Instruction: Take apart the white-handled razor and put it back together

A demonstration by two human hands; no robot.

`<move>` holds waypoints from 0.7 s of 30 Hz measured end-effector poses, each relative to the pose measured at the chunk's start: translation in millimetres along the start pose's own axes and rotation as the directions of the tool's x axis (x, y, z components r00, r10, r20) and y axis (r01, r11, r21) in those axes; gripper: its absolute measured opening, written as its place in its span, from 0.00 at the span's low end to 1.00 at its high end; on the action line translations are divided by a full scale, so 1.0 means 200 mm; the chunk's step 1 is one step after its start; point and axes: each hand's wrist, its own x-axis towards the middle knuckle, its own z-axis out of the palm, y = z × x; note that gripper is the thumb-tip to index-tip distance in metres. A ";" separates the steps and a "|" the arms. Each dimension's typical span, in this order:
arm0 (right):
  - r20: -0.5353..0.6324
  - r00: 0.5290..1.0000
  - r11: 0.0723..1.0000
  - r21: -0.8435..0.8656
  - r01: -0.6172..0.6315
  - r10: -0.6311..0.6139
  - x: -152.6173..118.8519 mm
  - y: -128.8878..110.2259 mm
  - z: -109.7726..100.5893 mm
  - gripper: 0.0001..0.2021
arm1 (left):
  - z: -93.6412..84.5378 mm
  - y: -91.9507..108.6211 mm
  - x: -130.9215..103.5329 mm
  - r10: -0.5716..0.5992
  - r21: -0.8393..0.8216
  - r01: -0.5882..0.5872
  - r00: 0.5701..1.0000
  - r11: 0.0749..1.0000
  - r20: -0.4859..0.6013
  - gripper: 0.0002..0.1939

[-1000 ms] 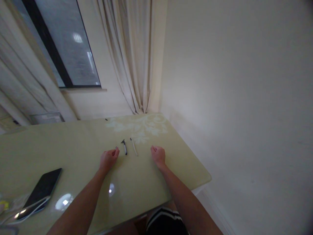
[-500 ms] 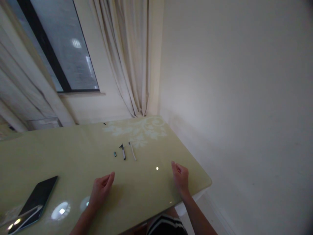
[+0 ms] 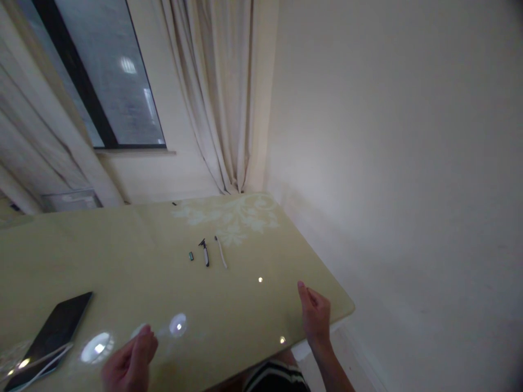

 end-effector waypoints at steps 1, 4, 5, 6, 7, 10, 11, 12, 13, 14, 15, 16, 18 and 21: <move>-0.003 1.000 1.000 0.002 0.017 -0.017 0.01 -0.02 0.00 0.28 | 0.02 0.02 0.01 -0.009 0.002 0.009 1.000 1.000 0.010 0.26; 0.000 0.996 0.995 0.012 0.095 -0.095 0.08 -0.10 0.06 0.28 | 0.15 0.12 0.08 -0.009 0.114 -0.005 0.992 0.993 0.124 0.24; 0.014 0.992 0.992 0.014 0.122 -0.123 0.11 -0.13 0.11 0.27 | 0.21 0.16 0.12 -0.004 0.183 -0.026 0.987 0.983 0.160 0.25; 0.043 0.988 0.989 0.018 0.149 -0.149 0.14 -0.16 0.18 0.27 | 0.29 0.19 0.17 0.003 0.255 -0.060 0.976 0.965 0.217 0.25; 0.077 0.982 0.985 0.017 0.169 -0.170 0.16 -0.19 0.26 0.26 | 0.37 0.22 0.22 0.001 0.334 -0.100 0.959 0.937 0.284 0.25; 0.284 0.939 0.977 -0.034 0.212 -0.194 0.21 -0.23 0.54 0.25 | 0.59 0.27 0.36 -0.136 0.606 -0.117 0.925 0.787 0.355 0.22; 0.350 0.920 0.974 -0.071 0.213 -0.176 0.22 -0.24 0.63 0.23 | 0.66 0.28 0.40 -0.214 0.672 -0.108 0.901 0.732 0.378 0.21; 0.391 0.906 0.971 -0.101 0.215 -0.160 0.22 -0.24 0.72 0.22 | 0.71 0.29 0.43 -0.260 0.722 -0.118 0.884 0.682 0.390 0.22; 0.421 0.893 0.967 -0.118 0.227 -0.158 0.21 -0.23 0.79 0.19 | 0.76 0.29 0.44 -0.265 0.751 -0.140 0.881 0.645 0.391 0.23; 0.445 0.884 0.963 -0.140 0.229 -0.146 0.20 -0.21 0.85 0.18 | 0.79 0.28 0.45 -0.256 0.769 -0.165 0.882 0.618 0.395 0.24; 0.464 0.875 0.958 -0.164 0.237 -0.137 0.19 -0.20 0.90 0.16 | 0.81 0.27 0.44 -0.241 0.779 -0.189 0.884 0.597 0.400 0.24; 0.483 0.864 0.948 -0.188 0.258 -0.140 0.17 -0.18 0.93 0.15 | 0.83 0.26 0.43 -0.225 0.784 -0.209 0.886 0.585 0.405 0.25; 0.540 0.827 0.922 -0.219 0.319 -0.158 0.14 -0.16 0.96 0.14 | 0.84 0.23 0.40 -0.202 0.784 -0.241 0.885 0.573 0.420 0.25; 0.607 0.777 0.898 -0.233 0.374 -0.166 0.12 -0.14 0.96 0.14 | 0.83 0.18 0.36 -0.199 0.783 -0.254 0.880 0.567 0.430 0.24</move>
